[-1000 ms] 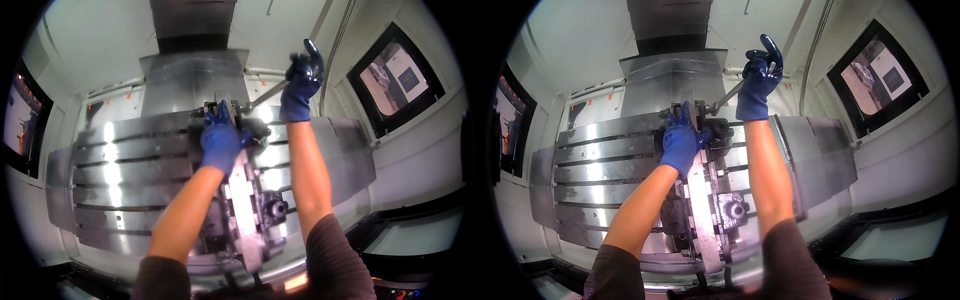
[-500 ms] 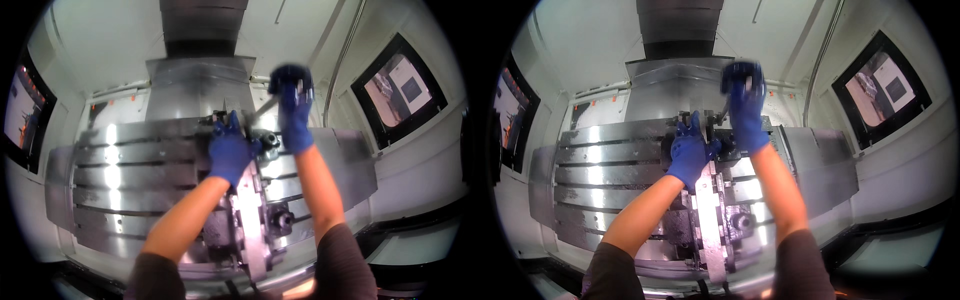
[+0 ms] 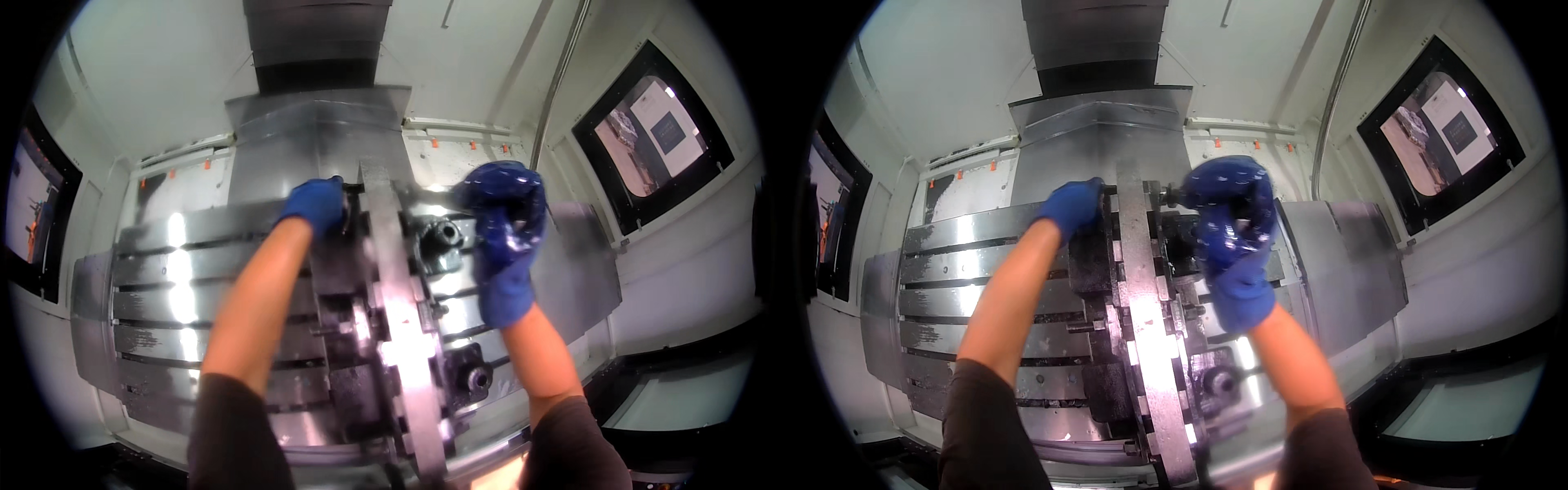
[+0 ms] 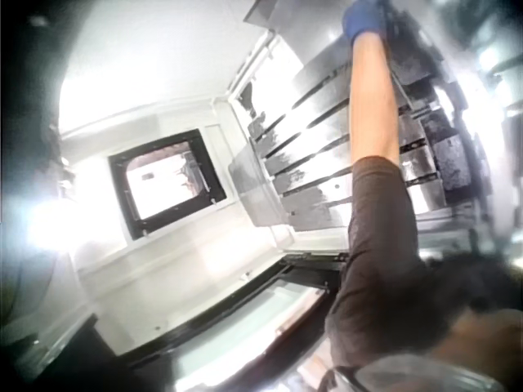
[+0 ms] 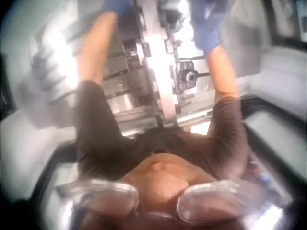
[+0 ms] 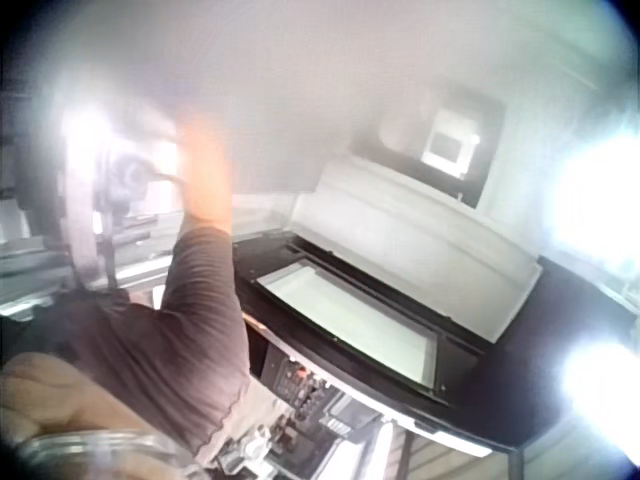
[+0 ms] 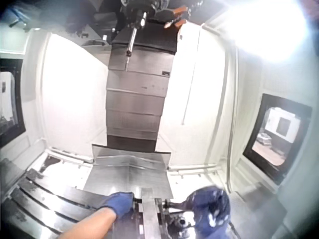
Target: The person places metal parts into a CNC machine fixture, uses an air hose to spray the parts and fixture, and then tightens the fixture with a wrench.
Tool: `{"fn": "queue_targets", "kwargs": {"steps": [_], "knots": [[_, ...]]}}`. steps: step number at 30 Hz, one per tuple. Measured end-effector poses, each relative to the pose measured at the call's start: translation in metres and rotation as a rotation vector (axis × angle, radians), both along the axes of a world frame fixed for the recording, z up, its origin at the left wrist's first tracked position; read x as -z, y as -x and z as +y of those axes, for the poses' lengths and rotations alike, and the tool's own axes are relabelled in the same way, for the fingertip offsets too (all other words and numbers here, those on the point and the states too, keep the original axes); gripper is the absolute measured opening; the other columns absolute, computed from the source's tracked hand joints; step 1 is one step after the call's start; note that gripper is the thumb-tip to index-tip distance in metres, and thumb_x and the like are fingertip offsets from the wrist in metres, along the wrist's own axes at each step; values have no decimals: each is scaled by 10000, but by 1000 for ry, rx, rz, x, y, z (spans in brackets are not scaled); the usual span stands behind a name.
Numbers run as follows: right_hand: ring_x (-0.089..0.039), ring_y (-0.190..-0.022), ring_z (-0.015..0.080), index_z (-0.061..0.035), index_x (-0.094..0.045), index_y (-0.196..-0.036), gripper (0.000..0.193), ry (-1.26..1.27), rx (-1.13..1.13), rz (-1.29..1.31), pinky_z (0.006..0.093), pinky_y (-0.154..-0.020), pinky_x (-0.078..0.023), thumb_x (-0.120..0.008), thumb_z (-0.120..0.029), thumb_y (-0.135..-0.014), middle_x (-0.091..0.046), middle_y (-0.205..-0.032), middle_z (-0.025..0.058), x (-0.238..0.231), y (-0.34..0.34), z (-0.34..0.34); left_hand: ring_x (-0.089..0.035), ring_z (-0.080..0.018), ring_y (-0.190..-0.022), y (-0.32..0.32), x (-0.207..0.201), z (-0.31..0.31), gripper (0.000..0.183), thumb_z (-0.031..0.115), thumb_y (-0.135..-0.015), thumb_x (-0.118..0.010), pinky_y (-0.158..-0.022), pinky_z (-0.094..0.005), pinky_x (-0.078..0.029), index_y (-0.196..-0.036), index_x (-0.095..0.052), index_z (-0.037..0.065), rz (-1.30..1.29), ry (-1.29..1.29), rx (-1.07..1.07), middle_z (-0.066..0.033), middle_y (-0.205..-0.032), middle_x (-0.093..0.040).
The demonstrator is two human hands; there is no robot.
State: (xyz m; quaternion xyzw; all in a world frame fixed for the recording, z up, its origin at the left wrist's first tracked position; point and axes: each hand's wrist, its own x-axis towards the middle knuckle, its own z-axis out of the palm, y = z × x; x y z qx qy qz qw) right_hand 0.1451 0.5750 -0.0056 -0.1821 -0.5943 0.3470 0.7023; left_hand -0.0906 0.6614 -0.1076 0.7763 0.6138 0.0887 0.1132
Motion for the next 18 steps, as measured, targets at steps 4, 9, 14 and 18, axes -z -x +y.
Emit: {"fn": "queue_targets", "kwargs": {"steps": [4,9,14,18], "knots": [[-610,-791,167,-14,-577,-989,184,92,21,-122,315,-744,-521,-574,-182,-913,-608,-884,75,-38,-9,84,-617,-404,-965,-18,-20,8,248,182,-812,-587,-835,-435,-491,-1020,-666,71,29,281,-31,-220,-1008,-650],[-611,-747,220,28,-594,-1047,272,639,-109,-83,341,-659,-516,-456,-173,-926,-618,-846,131,-33,-3,272,-605,-395,-1014,-31,-5,-8,223,146,-823,-550,-853,-438,-482,-980,-676,49,-71,52,-99,-229,-1035,-639],[-590,-630,202,-14,-584,-914,218,621,-90,-380,336,-584,-511,-507,-219,-920,-592,-739,88,15,23,284,-620,-387,-987,-16,8,1,227,150,-822,-543,-846,-435,-490,-966,-679,39,-10,83,-175,-225,-1007,-648],[-580,-599,173,-22,-569,-835,183,870,-315,-267,335,-624,-532,-543,-187,-908,-589,-728,60,90,-15,256,-635,-388,-942,-20,-1,-4,212,157,-807,-560,-817,-438,-500,-912,-690,29,30,117,-162,-230,-971,-655]]}}
